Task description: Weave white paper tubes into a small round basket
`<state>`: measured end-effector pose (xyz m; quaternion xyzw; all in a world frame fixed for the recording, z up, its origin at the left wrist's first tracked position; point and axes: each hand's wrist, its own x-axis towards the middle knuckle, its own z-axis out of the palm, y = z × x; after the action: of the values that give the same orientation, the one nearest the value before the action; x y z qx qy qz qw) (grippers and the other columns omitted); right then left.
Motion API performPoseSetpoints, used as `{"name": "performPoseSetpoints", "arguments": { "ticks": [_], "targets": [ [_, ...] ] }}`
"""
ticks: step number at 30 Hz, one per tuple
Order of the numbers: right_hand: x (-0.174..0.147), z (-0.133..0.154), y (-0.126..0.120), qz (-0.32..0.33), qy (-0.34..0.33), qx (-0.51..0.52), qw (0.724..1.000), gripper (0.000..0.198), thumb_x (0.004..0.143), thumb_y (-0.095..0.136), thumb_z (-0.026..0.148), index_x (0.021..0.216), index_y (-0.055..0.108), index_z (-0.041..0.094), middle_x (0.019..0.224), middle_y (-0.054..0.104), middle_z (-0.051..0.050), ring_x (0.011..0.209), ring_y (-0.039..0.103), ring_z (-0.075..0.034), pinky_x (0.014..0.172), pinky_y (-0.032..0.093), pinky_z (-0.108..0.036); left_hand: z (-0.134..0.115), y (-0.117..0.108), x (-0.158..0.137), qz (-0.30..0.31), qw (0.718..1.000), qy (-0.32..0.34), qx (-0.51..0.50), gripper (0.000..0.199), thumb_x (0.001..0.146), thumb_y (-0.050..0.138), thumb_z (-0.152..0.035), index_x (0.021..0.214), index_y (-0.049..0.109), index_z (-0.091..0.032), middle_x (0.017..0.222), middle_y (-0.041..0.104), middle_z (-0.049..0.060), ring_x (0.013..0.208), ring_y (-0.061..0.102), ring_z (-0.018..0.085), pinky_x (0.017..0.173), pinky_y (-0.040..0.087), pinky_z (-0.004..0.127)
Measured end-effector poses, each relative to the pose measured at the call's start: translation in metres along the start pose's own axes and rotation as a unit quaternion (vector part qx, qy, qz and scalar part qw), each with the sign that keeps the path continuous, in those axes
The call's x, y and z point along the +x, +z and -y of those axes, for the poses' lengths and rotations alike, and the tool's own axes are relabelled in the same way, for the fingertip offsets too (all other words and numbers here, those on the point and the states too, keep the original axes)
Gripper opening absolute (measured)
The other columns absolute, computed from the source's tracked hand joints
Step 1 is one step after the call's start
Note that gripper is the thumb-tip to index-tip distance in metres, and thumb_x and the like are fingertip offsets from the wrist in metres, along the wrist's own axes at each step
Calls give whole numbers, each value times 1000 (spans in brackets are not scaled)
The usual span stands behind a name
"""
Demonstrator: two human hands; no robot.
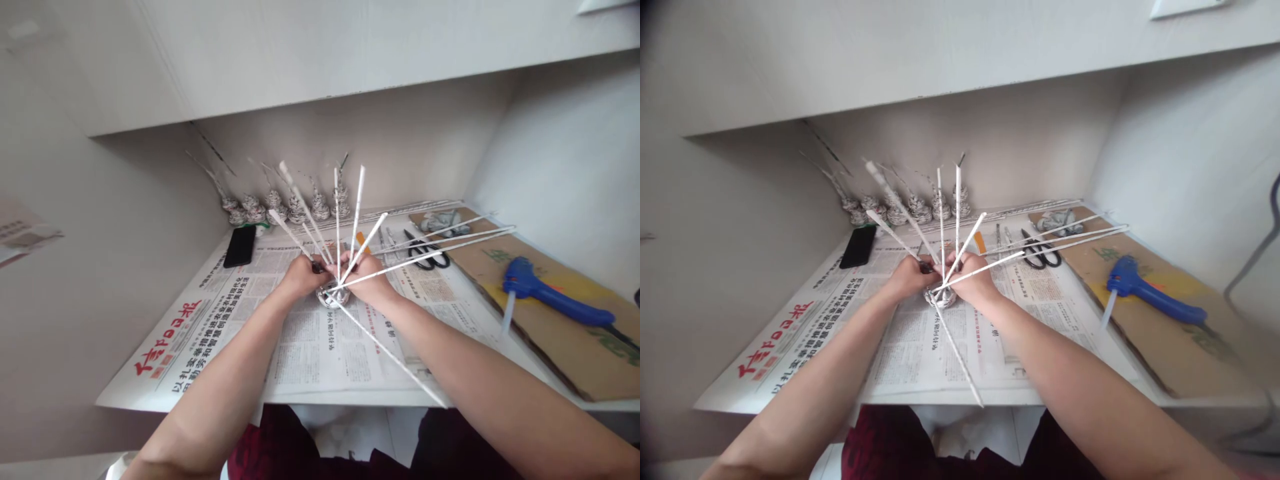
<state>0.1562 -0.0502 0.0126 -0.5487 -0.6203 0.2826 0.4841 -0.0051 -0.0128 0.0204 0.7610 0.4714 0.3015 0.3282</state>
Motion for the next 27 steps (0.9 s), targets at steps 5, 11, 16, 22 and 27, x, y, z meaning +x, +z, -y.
{"name": "performPoseSetpoints", "arguments": {
  "ticks": [5,11,16,22,27],
  "targets": [
    [1,3,-3,-35,21,15,999,18,71,63,35,80,65,19,69,67,-1,62,61,-16,59,46,-27,-3,3,0,-3,997,-29,-69,18,60,70,-25,73,67,-12,64,63,1,58,54,11,57,42,22],
    [5,4,-10,-50,47,-58,996,19,72,62,38,75,65,19,68,68,-3,63,63,-18,60,45,-29,-2,8,1,-25,990,-26,-136,17,61,70,-25,70,63,-13,63,61,0,57,51,9,57,41,22],
    [7,-1,-9,-70,32,-20,997,20,72,62,38,80,61,19,72,68,-3,65,64,-19,63,48,-31,-4,8,0,-23,989,8,-145,16,62,70,-24,71,62,-12,65,61,0,58,51,9,58,41,21],
    [7,-5,-3,-108,-55,118,986,33,66,66,25,95,50,21,88,69,-3,75,66,-17,67,51,-29,-6,8,-1,-24,992,32,-119,14,64,69,-22,72,62,-13,65,61,0,59,52,9,59,41,22],
    [15,-3,-5,-161,-56,226,959,29,71,64,31,92,46,22,83,69,-2,61,62,-13,56,49,-26,-6,10,-3,-20,995,59,-72,12,67,67,-22,73,63,-13,68,63,0,62,54,10,63,42,22]
  ]
}}
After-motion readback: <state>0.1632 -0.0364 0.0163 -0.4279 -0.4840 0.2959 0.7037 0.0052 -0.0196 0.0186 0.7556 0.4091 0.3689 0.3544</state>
